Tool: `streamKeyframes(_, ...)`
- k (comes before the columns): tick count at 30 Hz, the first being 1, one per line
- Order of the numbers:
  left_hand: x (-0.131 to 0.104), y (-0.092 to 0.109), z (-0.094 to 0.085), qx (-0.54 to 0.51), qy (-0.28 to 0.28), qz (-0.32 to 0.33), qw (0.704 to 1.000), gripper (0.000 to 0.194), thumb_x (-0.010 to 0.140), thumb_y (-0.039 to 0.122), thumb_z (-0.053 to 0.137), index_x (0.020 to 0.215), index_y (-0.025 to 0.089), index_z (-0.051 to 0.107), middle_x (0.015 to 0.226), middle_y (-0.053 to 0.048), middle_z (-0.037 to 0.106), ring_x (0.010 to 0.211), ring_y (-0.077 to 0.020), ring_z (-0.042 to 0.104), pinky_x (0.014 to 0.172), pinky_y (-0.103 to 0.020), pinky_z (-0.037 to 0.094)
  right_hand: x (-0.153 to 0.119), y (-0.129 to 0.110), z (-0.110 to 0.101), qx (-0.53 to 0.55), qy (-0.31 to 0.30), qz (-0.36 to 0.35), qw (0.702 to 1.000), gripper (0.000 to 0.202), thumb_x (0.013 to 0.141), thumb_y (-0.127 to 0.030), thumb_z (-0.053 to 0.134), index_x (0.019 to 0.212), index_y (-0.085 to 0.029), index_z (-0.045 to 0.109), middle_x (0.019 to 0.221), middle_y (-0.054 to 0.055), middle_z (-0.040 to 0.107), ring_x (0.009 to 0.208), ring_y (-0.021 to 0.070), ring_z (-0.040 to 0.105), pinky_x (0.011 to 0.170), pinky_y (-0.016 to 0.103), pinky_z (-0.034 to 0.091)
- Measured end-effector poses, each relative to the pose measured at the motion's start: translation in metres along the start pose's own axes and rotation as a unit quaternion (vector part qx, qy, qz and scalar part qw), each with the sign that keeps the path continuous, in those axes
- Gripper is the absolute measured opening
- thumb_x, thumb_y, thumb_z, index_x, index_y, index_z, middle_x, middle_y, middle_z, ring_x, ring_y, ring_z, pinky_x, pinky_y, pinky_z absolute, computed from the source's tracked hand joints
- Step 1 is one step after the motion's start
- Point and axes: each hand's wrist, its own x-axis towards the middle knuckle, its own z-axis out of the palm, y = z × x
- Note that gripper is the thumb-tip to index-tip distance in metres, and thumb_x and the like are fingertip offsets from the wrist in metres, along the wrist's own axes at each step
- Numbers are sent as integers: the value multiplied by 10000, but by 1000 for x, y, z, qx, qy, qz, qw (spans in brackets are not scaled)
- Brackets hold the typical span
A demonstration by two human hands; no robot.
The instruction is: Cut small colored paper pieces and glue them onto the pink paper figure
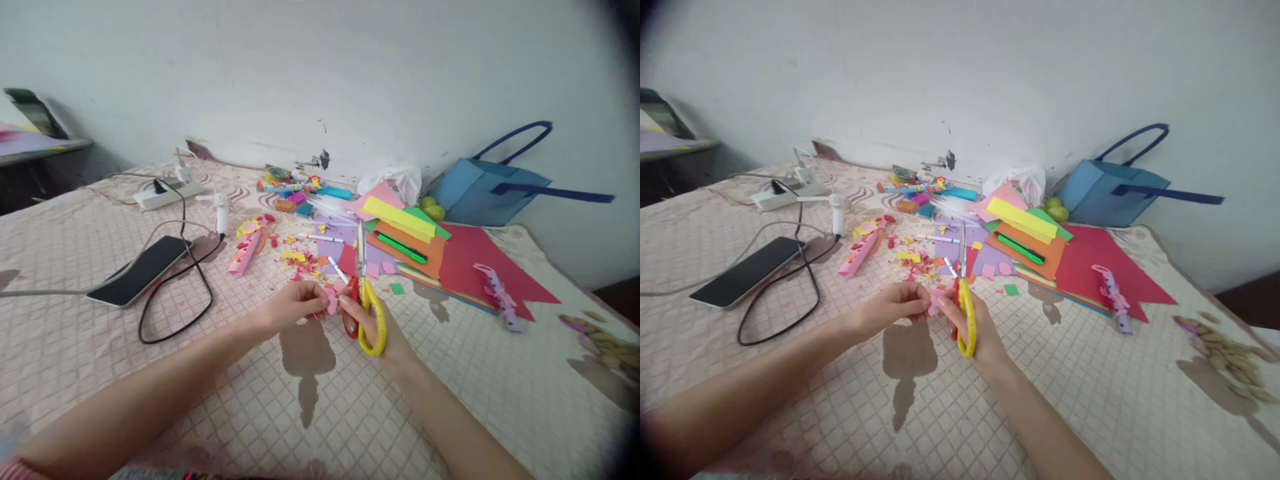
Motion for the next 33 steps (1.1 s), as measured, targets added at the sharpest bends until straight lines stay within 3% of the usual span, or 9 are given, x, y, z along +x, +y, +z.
streamKeyframes(5,2,8,-11,-95,78,38,992,247,717,347,671,725,128,557,670,1,589,619,-90,547,637,-245,445,-2,0,0,38,-54,36,997,451,789,-634,460,779,-185,499,555,-63,396,389,54,348,363,197,258)
streamKeyframes(12,5,15,-29,-156,102,77,980,242,699,316,704,724,121,562,698,-12,607,650,-94,577,706,-267,464,-6,5,-4,-67,-130,45,988,433,814,-615,435,733,-191,458,500,-83,314,388,55,274,356,190,218)
streamKeyframes(18,6,17,-34,-169,100,101,975,261,692,325,714,729,118,560,752,-34,628,704,-114,596,753,-301,473,-5,4,-6,-163,-125,31,978,403,819,-580,445,682,-201,424,487,-79,324,392,62,283,360,195,233)
streamKeyframes(26,6,16,-37,-153,108,106,977,266,700,339,707,734,122,558,723,-26,622,694,-113,595,751,-304,470,-5,-5,-4,-185,-107,18,977,435,783,-595,444,591,-208,402,468,-60,334,415,82,323,386,213,258)
streamKeyframes(33,7,16,-40,-152,113,98,977,288,678,356,720,731,129,552,724,-32,634,698,-120,610,709,-273,465,-10,-17,-2,-221,-127,17,967,329,772,-480,517,623,-204,416,477,-67,335,437,81,323,403,207,259)
